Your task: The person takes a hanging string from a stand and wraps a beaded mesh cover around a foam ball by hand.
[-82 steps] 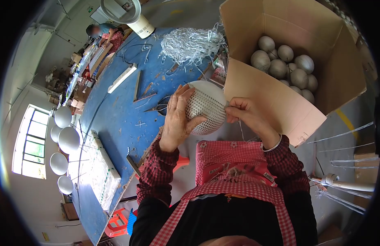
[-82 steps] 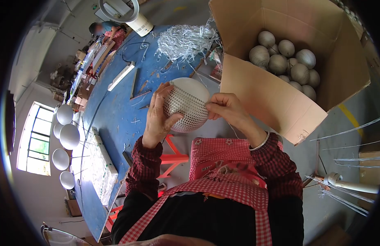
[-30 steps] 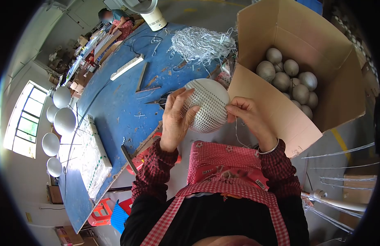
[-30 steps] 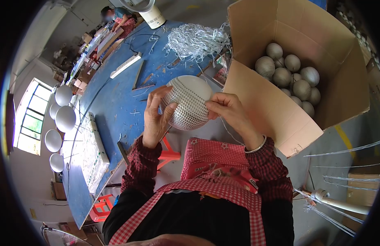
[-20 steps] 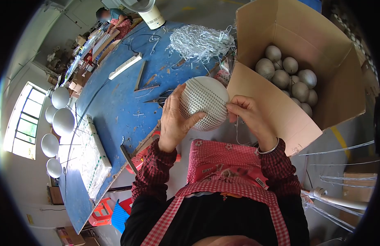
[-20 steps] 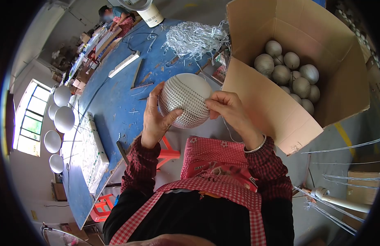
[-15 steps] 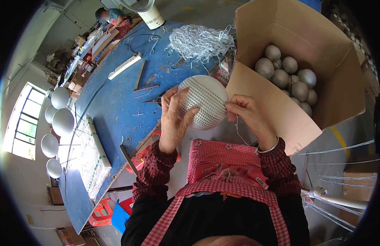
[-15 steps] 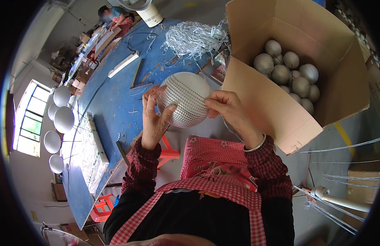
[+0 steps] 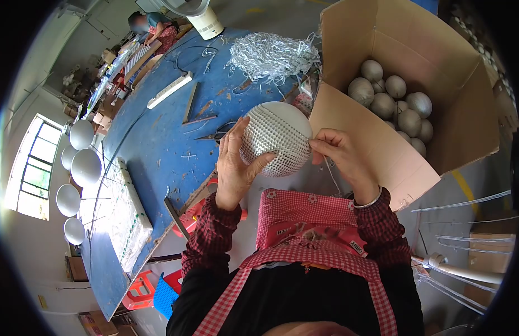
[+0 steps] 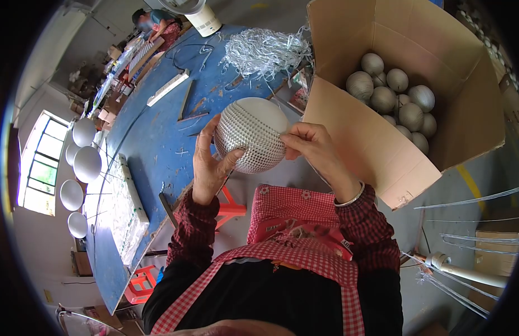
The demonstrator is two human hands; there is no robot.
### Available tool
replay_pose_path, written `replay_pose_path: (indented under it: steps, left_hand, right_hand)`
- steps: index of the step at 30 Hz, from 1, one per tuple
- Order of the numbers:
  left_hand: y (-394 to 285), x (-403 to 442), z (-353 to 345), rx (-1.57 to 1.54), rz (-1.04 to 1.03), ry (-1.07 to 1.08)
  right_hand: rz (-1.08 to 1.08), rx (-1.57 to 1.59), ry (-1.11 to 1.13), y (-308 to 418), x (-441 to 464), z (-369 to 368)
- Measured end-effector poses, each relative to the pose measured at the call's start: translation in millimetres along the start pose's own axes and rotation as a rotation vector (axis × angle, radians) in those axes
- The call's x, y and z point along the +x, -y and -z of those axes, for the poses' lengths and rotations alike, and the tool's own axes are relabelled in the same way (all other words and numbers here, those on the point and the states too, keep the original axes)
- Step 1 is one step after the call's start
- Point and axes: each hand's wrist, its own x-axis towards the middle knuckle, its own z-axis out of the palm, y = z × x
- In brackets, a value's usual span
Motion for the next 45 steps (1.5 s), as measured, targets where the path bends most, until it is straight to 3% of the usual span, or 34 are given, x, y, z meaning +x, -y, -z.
replay_pose_path:
  steps: [6, 14, 19, 22, 27, 30, 33, 37, 45]
  left_hand:
    - [11, 0, -1, -0.327, 0.152, 0.000]
    - [15, -1, 6, -0.107, -0.015, -0.007]
    - [16, 0, 3, -0.157, 0.056, -0.012]
    - [32, 0, -2, -0.515, 0.216, -0.089]
    - [47, -3, 0, -0.499, 0.276, -0.045]
    - [25, -3, 4, -0.292, 0.171, -0.041]
    - [25, -2, 1, -0.289, 0.188, -0.049]
    - [28, -5, 1, -0.234, 0.195, -0.004]
    - [25, -4, 5, -0.189, 0.090, 0.014]
  right_hand:
    - [-0.017, 0.023, -0.013, -7, 6, 1]
    - [0.015, -0.014, 0.010, -10, 9, 4]
    - [0.000, -0.013, -0.005, -9, 10, 3]
    - [-0.014, -0.009, -0.013, -9, 12, 3]
    - [0.030, -0.013, -0.036, -7, 12, 4]
    - [0.103, -0.004, -0.039, -5, 10, 6]
    - [0.140, -0.025, -0.065, 1, 5, 4]
    - [0.026, -0.043, -0.063, -11, 11, 8]
    - [0.034, -0.023, -0.029, -11, 18, 6]
